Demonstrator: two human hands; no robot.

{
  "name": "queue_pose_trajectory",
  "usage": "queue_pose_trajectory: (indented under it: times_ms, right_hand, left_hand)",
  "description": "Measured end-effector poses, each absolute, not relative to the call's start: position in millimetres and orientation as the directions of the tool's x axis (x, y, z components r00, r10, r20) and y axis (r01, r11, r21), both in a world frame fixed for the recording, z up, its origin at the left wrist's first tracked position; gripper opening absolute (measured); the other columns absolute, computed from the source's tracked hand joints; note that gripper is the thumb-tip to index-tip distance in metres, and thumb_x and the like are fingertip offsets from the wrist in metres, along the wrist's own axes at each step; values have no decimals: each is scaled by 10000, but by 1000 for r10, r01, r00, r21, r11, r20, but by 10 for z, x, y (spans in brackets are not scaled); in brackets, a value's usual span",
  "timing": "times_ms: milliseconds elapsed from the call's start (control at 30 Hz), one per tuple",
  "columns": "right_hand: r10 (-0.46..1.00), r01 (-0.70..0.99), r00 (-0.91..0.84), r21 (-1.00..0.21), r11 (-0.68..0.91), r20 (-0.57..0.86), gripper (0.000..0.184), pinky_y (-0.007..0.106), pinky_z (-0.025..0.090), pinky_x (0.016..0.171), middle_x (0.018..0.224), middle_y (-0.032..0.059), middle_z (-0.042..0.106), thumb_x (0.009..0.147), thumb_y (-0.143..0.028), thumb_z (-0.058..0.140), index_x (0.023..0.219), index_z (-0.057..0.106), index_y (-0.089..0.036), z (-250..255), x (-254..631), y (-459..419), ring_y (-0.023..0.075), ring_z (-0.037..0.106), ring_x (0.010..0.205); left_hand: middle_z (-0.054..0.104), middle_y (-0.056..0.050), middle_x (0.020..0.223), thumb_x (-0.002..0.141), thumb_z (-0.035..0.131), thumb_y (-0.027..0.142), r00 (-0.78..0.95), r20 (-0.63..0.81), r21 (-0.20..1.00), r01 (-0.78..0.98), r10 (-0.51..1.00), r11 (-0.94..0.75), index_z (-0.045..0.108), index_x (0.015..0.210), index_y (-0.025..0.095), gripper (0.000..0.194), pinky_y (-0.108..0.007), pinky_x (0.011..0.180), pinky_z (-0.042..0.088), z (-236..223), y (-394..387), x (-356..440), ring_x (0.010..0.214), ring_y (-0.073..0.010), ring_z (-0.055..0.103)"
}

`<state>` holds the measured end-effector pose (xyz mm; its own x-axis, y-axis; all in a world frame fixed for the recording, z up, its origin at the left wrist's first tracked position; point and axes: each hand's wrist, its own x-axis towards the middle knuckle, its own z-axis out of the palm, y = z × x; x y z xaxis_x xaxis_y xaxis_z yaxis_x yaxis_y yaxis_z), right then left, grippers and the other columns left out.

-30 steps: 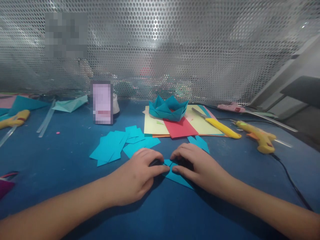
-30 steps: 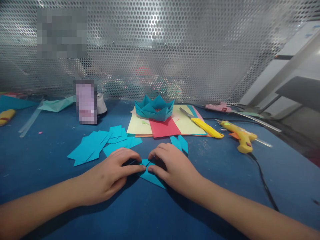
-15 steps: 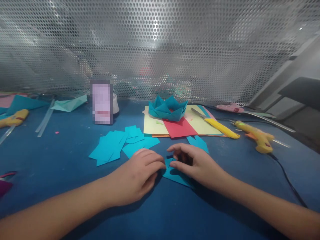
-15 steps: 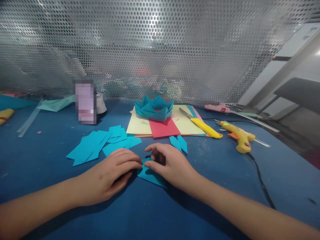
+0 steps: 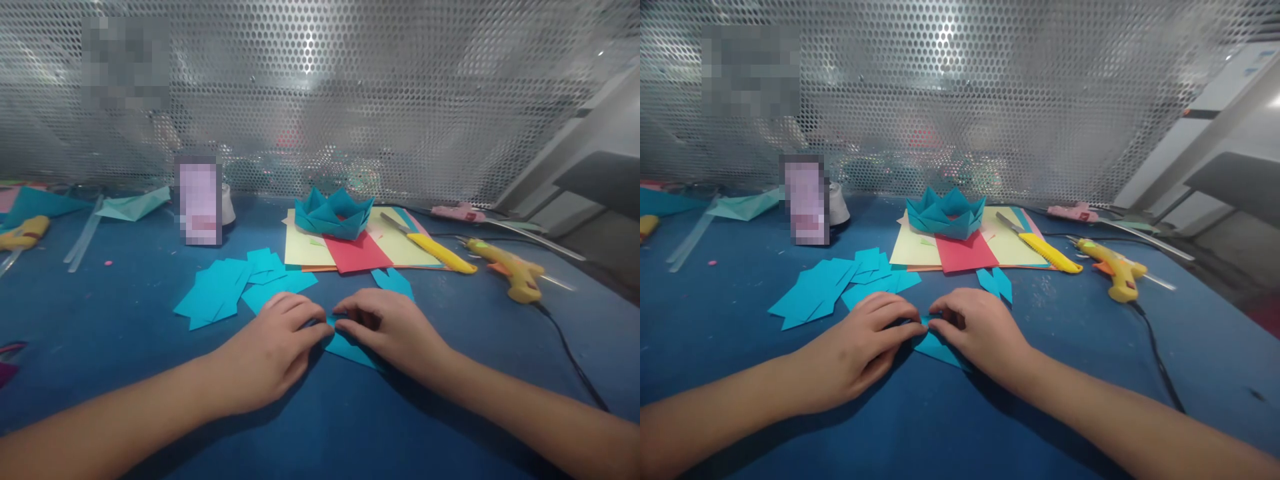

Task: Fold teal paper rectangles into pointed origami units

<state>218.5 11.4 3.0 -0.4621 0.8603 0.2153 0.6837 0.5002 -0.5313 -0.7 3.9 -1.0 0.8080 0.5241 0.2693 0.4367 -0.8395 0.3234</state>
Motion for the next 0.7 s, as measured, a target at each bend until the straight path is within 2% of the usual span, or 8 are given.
queue_pose_trajectory:
  times_ms: [33,167,433,700]
  right_hand:
    - [861,689,-465,-526,499,207,18,232,389,545,646,-17,606,796,-207,658,798,675,-200,33,2188,115,121,530,591]
    - [850,692,-480,-501,520,218,82,229,374,543,634,-19,589,804,-208,646,724,636,-195,25,2191,107,118,517,584]
    - [769,633,-547,-437,639,331,123,240,390,585,685,4,588,854,-209,578,738,608,-181,-1,2195,109,132,527,642]
    - [677,553,-624,-392,735,389,186,223,425,590,742,29,609,913,-230,528,810,676,-185,-55,2251,110,129,573,671]
  left_hand:
    - [560,-92,1139,842,438,27,807,268,319,440,526,-839,542,1188,161,385,-429,933,395,-16,37,-5,1052,-229,485]
    - [561,-90,1153,853,435,39,804,269,302,452,530,-839,531,1212,182,398,-439,939,394,-28,18,-7,1068,-237,481]
    - [588,-88,1135,864,427,51,782,290,319,464,552,-826,541,1173,177,354,-434,936,406,4,2,-2,1054,-236,500]
    - [597,-76,1107,872,438,66,771,302,292,485,561,-824,569,1111,159,288,-429,908,398,7,-27,-24,1016,-232,494]
